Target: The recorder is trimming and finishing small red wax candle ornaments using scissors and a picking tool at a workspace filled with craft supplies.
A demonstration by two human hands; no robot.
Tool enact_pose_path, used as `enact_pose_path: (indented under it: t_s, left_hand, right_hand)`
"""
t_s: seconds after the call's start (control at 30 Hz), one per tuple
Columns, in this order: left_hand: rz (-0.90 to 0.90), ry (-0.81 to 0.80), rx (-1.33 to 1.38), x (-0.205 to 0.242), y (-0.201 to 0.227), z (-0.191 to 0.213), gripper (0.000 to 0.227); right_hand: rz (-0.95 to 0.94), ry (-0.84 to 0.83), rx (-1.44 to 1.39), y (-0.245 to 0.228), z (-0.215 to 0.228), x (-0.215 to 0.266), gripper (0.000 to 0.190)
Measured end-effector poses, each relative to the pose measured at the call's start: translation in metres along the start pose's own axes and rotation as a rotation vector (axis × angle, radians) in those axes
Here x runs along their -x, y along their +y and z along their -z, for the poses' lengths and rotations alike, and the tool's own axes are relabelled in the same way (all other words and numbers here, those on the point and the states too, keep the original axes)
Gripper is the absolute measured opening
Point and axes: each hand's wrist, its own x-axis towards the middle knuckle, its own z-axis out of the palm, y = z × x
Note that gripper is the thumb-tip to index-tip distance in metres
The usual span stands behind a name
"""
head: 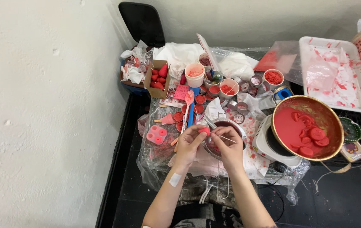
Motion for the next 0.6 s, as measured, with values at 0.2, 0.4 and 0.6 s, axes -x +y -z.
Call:
enact_pose_path:
  t_s: [0.2,0.4,0.6]
  left_hand:
    - [0.015,-0.007,-0.012,0.000,-0.004,0.002,0.024]
    - [0.015,-0.014,-0.030,-0.001,0.004,-0.003,0.026]
    - [-0.007,-0.014,-0.012,-0.001,-0.002,0.002,0.027]
  right_hand:
    - [0.021,-0.024,0.119,0.002,0.006,0.002,0.013]
    - [0.145,-0.134,0.102,0.004,0.009,0.004,0.013]
    - [0.064,-0.031,0.131,-0.002,0.004,0.005,0.015]
